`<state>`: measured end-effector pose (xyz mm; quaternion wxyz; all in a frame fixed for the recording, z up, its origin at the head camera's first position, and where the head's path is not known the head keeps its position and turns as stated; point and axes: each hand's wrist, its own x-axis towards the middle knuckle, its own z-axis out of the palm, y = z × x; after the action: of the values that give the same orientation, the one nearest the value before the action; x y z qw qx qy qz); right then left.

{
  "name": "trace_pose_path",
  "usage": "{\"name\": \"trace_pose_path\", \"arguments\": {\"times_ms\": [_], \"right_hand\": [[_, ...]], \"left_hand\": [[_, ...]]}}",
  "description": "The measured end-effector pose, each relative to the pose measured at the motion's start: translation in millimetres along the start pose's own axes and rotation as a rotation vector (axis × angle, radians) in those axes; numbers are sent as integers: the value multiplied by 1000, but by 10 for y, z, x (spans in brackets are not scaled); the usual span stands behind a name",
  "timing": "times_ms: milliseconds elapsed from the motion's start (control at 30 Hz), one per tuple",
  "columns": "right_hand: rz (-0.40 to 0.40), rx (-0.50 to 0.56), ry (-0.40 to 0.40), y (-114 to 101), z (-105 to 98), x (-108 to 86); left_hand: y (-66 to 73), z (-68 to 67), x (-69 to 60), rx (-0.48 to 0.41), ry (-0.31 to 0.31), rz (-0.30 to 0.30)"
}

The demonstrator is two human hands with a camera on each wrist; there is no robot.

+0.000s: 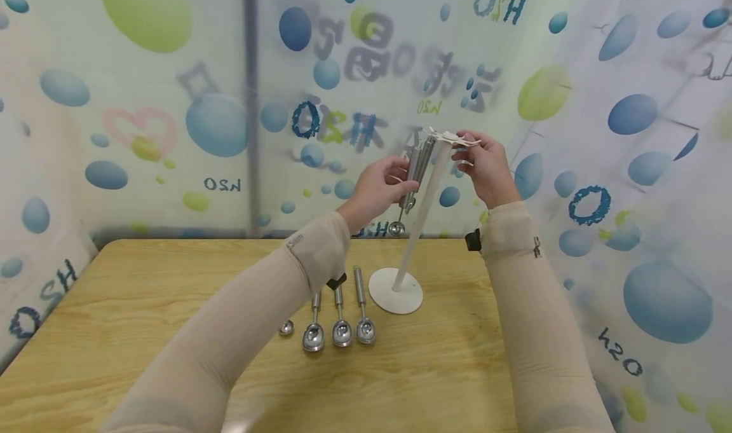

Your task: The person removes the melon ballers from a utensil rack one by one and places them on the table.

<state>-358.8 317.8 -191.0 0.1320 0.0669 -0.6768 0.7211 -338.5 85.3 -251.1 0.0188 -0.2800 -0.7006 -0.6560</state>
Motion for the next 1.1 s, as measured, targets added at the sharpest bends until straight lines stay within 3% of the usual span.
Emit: {"name": "trace_pose_path", "arguments": {"times_ms": [167, 400, 667, 1100], "right_hand": [[10, -1, 9, 8, 6, -8], [12, 1, 21, 15, 17, -7], [17, 10, 30, 20, 18, -7], [15, 50, 22, 49, 15, 3]], "left_hand": [[-75, -105, -49, 25, 11, 3], [-203, -297, -126, 67, 11, -38], [-356, -513, -237, 127, 51, -72], [-509, -698, -374, 124, 68, -110]]}}
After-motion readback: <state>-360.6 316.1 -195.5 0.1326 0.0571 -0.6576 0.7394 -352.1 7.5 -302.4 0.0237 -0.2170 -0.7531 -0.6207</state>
